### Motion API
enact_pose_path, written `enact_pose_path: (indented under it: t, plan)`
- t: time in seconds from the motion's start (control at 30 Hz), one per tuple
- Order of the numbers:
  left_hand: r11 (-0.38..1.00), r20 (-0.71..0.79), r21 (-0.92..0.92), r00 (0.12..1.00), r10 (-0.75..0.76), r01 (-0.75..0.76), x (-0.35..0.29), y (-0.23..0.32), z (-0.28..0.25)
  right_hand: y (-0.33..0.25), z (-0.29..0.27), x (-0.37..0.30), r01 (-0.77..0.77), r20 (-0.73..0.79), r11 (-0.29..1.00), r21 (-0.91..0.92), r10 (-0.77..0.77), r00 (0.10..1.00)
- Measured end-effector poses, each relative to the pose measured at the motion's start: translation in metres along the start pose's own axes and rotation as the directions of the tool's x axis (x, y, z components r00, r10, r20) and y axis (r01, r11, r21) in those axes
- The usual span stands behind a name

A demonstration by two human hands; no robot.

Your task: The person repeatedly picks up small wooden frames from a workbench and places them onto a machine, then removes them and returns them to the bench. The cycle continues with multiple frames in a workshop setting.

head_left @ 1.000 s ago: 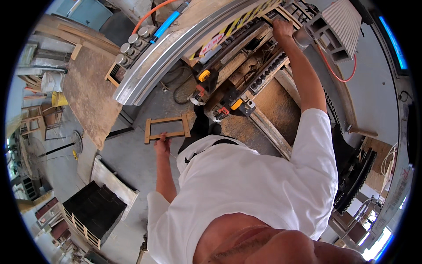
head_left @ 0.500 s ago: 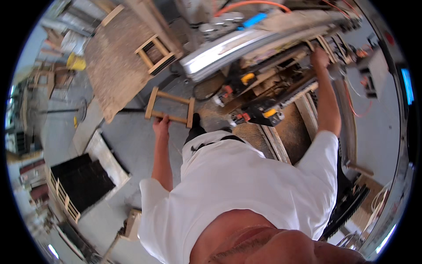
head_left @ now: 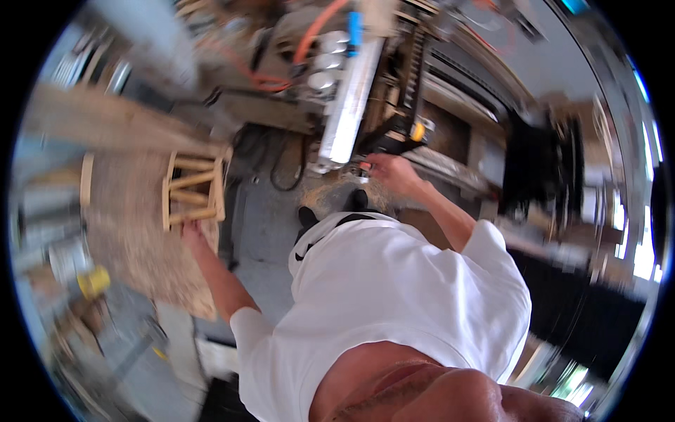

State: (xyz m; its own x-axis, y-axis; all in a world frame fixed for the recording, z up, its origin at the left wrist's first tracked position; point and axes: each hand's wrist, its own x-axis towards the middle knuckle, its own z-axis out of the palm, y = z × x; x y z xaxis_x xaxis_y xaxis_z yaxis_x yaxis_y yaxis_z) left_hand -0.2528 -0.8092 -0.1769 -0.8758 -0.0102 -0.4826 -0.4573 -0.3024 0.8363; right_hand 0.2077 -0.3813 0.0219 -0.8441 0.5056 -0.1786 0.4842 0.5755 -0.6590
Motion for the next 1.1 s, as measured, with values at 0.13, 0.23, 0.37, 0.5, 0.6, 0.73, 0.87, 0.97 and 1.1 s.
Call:
enact_pose_path:
  t: [0.13,0.23,0.37,0.5,0.6,0.73,0.87,0.97,1.1]
  plan:
    - [0.91,-0.17,0.373,0.978,-0.124,0.18,0.059,0.027,0.044,0.041,0.043,-0.037,-0.267,0.048,0.945,-0.188,0.28,0.959]
    - [0.535,-0.265,0.815,0.964,-0.002,0.225,0.016,0.023,0.132,0.092,0.083,-0.101,-0.469,-0.015,0.868,-0.164,0.473,0.881]
    - [-0.769,0.315,0.617,0.948,0.045,-0.168,0.081,0.042,0.036,0.136,0.125,-0.125,-0.491,0.105,0.72,0.49,0.511,0.853]
    - [-0.091,0.409,0.893,0.713,0.569,-0.44,-0.011,0.016,0.093,0.157,0.16,-0.188,-0.478,0.147,0.829,0.29,0.455,0.878]
    - [-0.25,0.682,0.714,0.567,0.462,-0.654,-0.067,0.018,0.109,0.139,0.159,-0.186,-0.502,0.093,0.862,0.067,0.496,0.864]
    - [-0.386,0.751,0.66,0.556,0.355,-0.645,-0.085,0.011,0.118,0.189,0.163,-0.178,-0.443,0.139,0.885,0.142,0.425,0.894]
    - [-0.387,0.708,0.69,0.681,0.188,-0.612,-0.063,0.0,0.119,0.161,0.145,-0.145,-0.529,0.145,0.778,0.338,0.512,0.847]
    - [-0.386,0.709,0.68,0.694,0.126,-0.624,-0.06,-0.003,0.135,0.129,0.139,-0.142,-0.533,0.073,0.731,0.426,0.56,0.826]
    - [-0.414,0.8,0.593,0.566,0.202,-0.691,-0.024,-0.009,0.132,0.113,0.133,-0.142,-0.543,-0.036,0.717,0.437,0.617,0.786]
